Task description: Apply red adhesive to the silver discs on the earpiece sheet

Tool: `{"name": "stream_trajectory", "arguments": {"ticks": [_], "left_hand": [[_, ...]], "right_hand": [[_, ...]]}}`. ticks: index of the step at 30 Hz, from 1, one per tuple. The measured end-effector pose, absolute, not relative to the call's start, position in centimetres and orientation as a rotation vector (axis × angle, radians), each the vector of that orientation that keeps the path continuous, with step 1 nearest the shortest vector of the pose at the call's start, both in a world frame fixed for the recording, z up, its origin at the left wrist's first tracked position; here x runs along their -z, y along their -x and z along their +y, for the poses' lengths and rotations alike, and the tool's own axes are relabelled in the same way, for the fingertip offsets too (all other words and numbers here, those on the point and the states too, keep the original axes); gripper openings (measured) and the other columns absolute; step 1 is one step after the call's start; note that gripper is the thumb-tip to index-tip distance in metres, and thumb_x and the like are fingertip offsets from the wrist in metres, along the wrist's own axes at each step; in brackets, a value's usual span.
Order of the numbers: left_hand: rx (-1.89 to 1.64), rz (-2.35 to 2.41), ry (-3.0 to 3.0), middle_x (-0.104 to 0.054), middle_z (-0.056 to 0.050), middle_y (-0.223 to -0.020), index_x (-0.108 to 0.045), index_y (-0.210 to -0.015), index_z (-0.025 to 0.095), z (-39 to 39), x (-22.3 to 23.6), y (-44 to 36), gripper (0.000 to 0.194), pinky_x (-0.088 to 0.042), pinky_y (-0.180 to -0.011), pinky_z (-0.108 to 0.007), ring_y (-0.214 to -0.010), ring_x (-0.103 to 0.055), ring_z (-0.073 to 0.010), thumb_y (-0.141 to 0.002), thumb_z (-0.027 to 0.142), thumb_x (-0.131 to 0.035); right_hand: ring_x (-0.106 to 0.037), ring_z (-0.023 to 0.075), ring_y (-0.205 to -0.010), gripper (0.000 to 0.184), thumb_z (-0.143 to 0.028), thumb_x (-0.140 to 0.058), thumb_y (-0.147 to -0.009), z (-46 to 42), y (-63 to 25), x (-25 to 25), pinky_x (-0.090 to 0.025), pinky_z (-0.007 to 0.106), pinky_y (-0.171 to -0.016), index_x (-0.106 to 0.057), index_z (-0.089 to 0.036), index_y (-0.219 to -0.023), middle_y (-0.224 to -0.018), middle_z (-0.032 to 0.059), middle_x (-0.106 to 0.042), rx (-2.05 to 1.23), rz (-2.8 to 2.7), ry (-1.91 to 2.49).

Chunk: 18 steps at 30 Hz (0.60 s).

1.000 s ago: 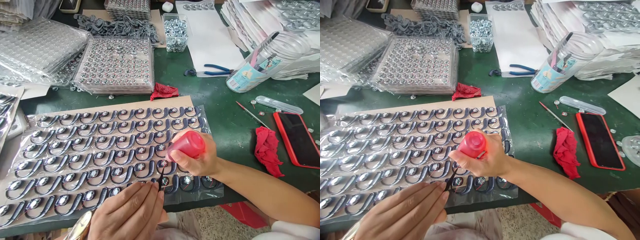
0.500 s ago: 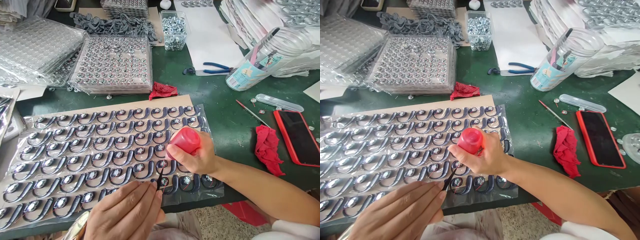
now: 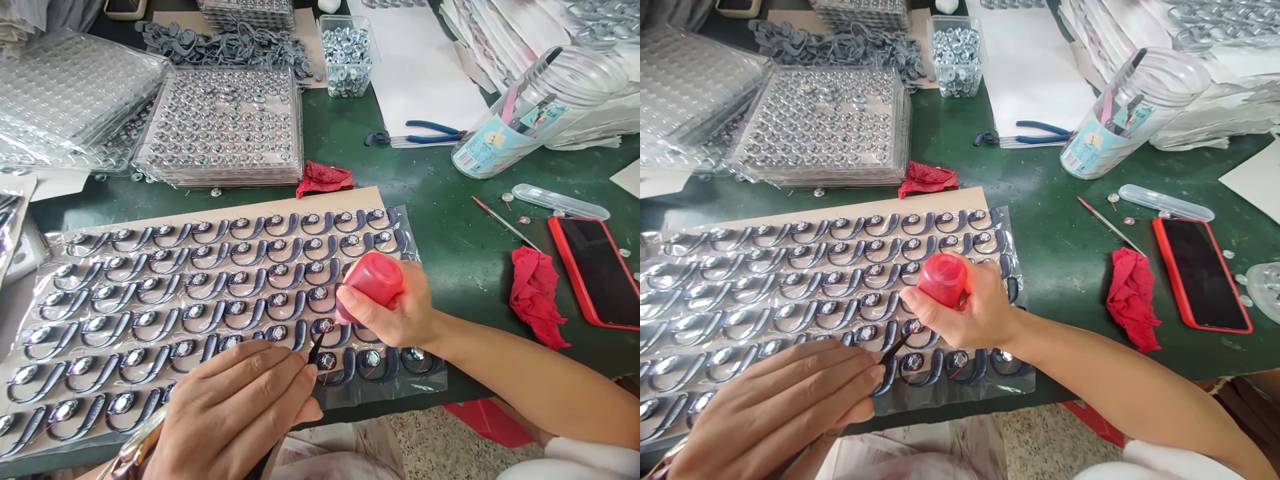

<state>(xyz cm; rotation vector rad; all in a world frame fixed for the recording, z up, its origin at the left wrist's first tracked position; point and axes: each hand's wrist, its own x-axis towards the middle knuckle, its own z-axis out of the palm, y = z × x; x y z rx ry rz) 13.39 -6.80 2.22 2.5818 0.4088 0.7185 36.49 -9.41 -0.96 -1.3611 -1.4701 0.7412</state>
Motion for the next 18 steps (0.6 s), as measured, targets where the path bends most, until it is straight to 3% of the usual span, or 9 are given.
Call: {"name": "stream_trajectory", "arguments": {"ticks": [6,11,16,18], "left_hand": [[-0.677,0.410,-2.534,-0.075,-0.003,-0.087,-0.069,-0.095,0.012,-4.9,-3.4,-14.4,0.016,-0.059,-0.076,-0.023,-0.081,-0.070,-0.0126,-0.085,0.007,-0.057],[-0.641,0.501,-2.379,-0.073,-0.002,-0.086,-0.067,-0.093,0.014,-4.0,-3.2,-14.6,0.017,-0.059,-0.068,-0.022,-0.078,-0.069,-0.0118,-0.083,0.005,-0.056],[-0.656,0.466,-2.400,-0.074,-0.001,-0.085,-0.067,-0.095,0.015,-3.7,-3.2,-14.5,0.016,-0.058,-0.069,-0.022,-0.077,-0.069,-0.0113,-0.086,0.008,-0.055],[-0.673,0.375,-2.473,-0.074,-0.002,-0.086,-0.068,-0.097,0.013,-3.6,-3.3,-14.2,0.015,-0.058,-0.074,-0.023,-0.080,-0.070,-0.0118,-0.088,0.010,-0.055]], "right_hand": [[-0.058,0.0108,-0.051,0.023,-0.035,-0.066,-0.084,-9.5,-36.4,1.6,-0.050,0.025,-0.052,-0.065,-0.019,-0.067,-0.056,-0.0009,-0.064,-0.751,-1.498,1.277],[-0.061,0.0114,-0.055,0.022,-0.038,-0.075,-0.077,-9.6,-36.4,1.4,-0.050,0.024,-0.051,-0.064,-0.019,-0.072,-0.063,-0.0005,-0.066,-0.651,-1.518,1.202],[-0.062,0.0113,-0.054,0.024,-0.040,-0.070,-0.083,-8.5,-37.4,-0.9,-0.051,0.024,-0.051,-0.065,-0.018,-0.076,-0.061,-0.0008,-0.066,-1.098,-1.325,1.205],[-0.064,0.0125,-0.056,0.026,-0.042,-0.073,-0.080,-7.6,-37.7,-1.1,-0.052,0.025,-0.052,-0.066,-0.018,-0.074,-0.061,0.0001,-0.066,-1.099,-1.296,1.193]]}}
